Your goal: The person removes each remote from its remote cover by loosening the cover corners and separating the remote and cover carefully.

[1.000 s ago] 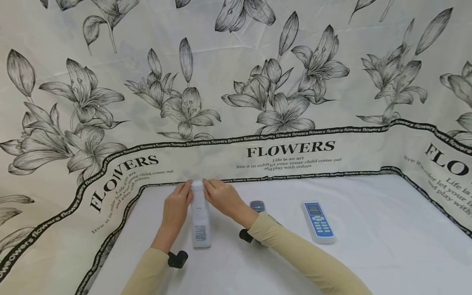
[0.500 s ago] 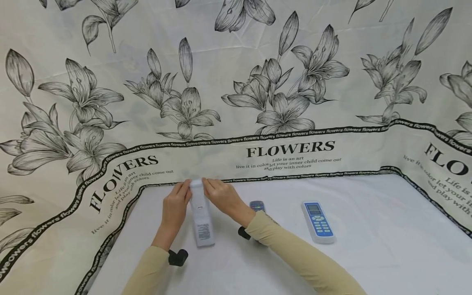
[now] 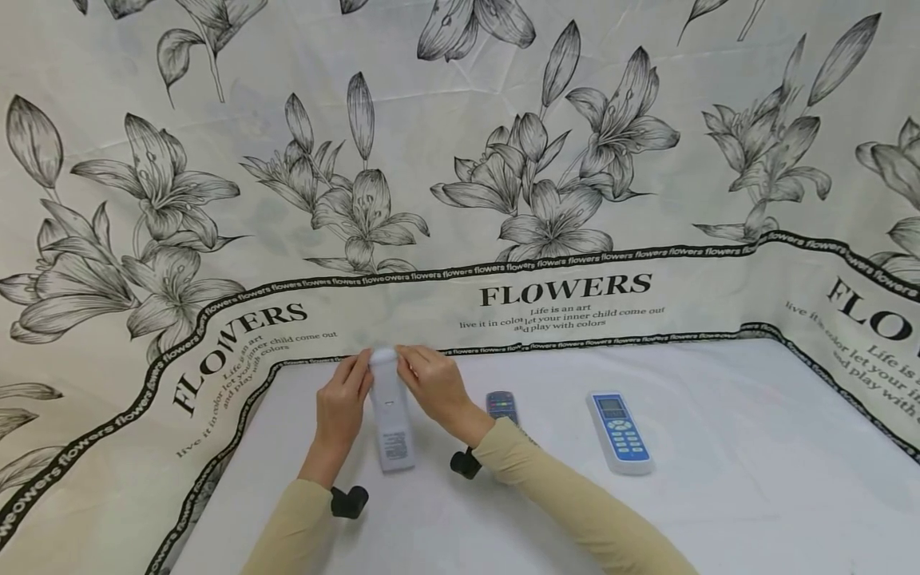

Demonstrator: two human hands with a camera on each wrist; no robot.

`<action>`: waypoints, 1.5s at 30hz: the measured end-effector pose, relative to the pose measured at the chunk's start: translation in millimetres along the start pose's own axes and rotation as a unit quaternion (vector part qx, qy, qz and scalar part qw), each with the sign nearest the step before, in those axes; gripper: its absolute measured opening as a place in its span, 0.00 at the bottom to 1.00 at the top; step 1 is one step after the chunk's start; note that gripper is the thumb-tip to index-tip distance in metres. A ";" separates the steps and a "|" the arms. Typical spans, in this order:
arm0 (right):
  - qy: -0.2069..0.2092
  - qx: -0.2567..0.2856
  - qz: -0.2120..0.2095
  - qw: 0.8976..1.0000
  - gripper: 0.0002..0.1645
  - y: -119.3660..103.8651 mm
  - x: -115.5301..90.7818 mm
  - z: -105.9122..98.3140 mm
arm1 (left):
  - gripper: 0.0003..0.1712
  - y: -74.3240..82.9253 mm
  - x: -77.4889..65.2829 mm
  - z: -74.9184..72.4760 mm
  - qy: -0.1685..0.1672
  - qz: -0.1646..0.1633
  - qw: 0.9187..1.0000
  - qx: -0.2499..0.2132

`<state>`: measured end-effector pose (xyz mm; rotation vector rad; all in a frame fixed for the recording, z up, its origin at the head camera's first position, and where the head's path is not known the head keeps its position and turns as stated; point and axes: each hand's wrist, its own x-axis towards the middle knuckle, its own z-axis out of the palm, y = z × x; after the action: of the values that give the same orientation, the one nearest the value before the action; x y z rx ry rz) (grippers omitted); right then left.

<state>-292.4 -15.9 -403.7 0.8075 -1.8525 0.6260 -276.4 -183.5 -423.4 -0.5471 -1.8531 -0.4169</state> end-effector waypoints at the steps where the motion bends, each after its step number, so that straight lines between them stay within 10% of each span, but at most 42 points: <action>1: 0.003 0.018 0.014 1.000 0.09 -1.4 -0.3 -0.1 | 0.16 -0.1 -0.4 0.1 0.003 0.001 1.000 0.000; 6: -0.005 0.060 0.041 0.997 0.10 -4.6 -2.6 -1.8 | 0.13 -0.1 -3.4 -0.4 0.013 -0.008 1.000 -0.015; 18: -0.034 -0.045 -0.127 0.990 0.19 -0.2 -9.1 -18.2 | 0.23 3.0 4.5 -31.1 -0.055 0.008 0.998 -0.041; 35: -0.050 -0.055 -0.152 0.986 0.07 -11.2 5.0 -29.4 | 0.16 12.1 5.8 -39.6 0.040 0.057 0.997 -0.013; 45: -0.052 -0.006 -0.109 0.993 0.11 -13.1 7.6 -28.8 | 0.08 13.7 7.3 -40.8 0.004 -0.008 0.999 -0.043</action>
<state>-268.1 -5.6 -384.7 1.0342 -1.8271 0.4420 -239.0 -192.5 -402.6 -0.5887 -1.8403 -0.5117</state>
